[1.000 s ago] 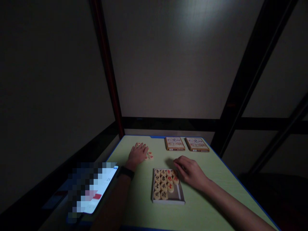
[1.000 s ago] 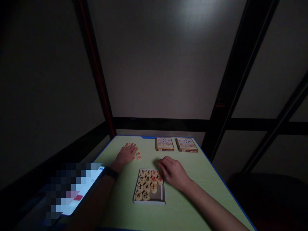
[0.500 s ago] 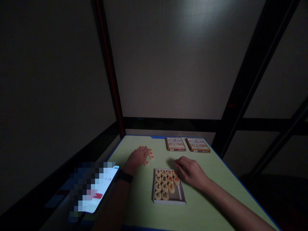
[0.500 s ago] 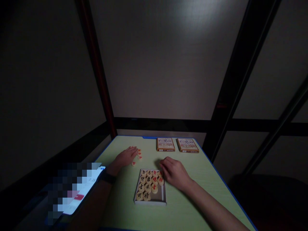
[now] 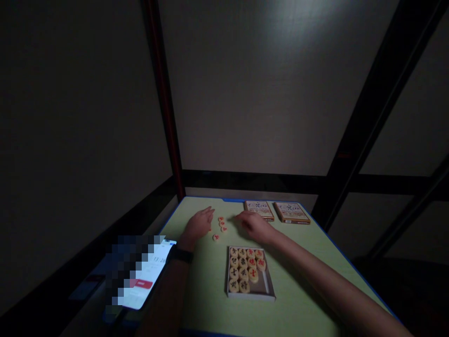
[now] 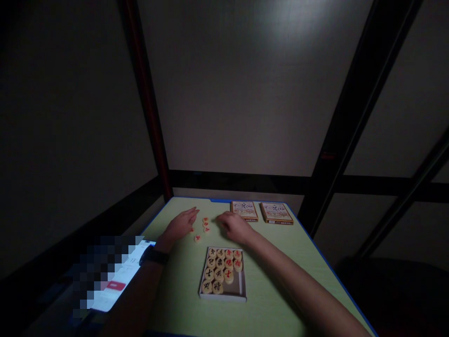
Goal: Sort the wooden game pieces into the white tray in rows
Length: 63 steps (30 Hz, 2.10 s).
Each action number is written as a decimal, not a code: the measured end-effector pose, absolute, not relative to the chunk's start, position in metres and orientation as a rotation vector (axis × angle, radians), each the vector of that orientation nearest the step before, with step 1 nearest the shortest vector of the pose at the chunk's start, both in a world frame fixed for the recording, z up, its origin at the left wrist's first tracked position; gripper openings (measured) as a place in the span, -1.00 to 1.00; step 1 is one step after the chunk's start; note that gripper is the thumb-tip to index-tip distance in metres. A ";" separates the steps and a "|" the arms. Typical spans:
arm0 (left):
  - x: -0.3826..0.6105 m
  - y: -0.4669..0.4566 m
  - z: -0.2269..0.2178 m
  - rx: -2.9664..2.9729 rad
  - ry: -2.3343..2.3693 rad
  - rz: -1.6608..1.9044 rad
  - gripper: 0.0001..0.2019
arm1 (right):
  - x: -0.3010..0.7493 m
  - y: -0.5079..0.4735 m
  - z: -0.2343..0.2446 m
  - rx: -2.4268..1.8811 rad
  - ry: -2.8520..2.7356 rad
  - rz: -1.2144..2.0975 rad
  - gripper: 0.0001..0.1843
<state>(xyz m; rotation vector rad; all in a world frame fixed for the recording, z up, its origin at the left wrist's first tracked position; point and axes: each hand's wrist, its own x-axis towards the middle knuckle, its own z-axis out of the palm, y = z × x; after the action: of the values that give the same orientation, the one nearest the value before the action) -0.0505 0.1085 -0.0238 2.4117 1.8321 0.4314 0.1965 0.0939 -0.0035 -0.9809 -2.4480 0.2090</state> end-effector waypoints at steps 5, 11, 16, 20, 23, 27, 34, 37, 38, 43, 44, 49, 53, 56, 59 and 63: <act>-0.055 0.111 -0.038 2.464 1.821 0.386 -0.41 | 0.148 0.144 -0.004 -0.828 -2.752 0.246 -0.37; -0.061 0.114 -0.040 2.420 1.848 0.512 -0.53 | 0.132 0.163 -0.012 -0.896 -2.808 0.193 -0.59; -0.064 0.115 -0.037 2.424 1.852 0.497 -0.67 | 0.142 0.157 -0.010 -0.998 -2.780 0.140 -0.72; -0.063 0.114 -0.036 2.386 1.884 0.508 -0.76 | 0.150 0.148 -0.012 -1.080 -2.709 0.102 -0.77; -0.060 0.114 -0.034 2.358 1.907 0.557 -0.77 | 0.158 0.140 -0.012 -1.097 -2.635 0.102 -0.77; -0.051 0.115 -0.026 2.331 1.772 0.803 -0.77 | 0.174 0.126 -0.009 -1.082 -2.542 0.122 -0.78; -0.029 0.106 -0.011 2.263 1.473 0.973 -0.75 | 0.207 0.097 -0.019 -0.976 -2.250 0.293 -0.69; -0.019 0.102 -0.013 2.239 1.363 0.968 -0.75 | 0.210 0.088 -0.025 -0.997 -2.150 0.313 -0.67; -0.015 0.101 -0.015 2.204 1.325 0.978 -0.77 | 0.210 0.085 -0.026 -1.002 -2.122 0.312 -0.69; 0.007 0.103 -0.033 1.733 1.062 1.056 -0.72 | 0.204 0.074 -0.025 -0.869 -2.043 0.257 -0.83; 0.009 0.104 -0.035 1.644 0.989 1.049 -0.68 | 0.202 0.073 -0.024 -0.832 -2.045 0.242 -0.84; 0.011 0.104 -0.037 1.441 0.808 1.010 -0.51 | 0.200 0.069 -0.026 -0.840 -2.070 0.196 -0.86; 0.009 0.098 -0.028 1.396 0.782 0.973 -0.48 | 0.201 0.070 -0.029 -0.906 -2.075 0.149 -0.88; 0.011 0.093 -0.023 1.399 0.780 0.988 -0.51 | 0.202 0.069 -0.029 -0.940 -2.091 0.080 -0.87; 0.012 0.090 -0.021 1.396 0.776 0.989 -0.53 | 0.202 0.067 -0.028 -0.952 -2.125 0.009 -0.85; 0.013 0.090 -0.023 1.400 0.769 0.957 -0.52 | 0.200 0.063 -0.028 -0.960 -2.183 -0.075 -0.81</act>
<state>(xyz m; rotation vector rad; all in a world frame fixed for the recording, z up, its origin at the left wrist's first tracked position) 0.0131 0.0895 -0.0230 1.3996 0.7692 0.9571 0.2002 0.0631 -0.0276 -0.9599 -2.1831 -0.0750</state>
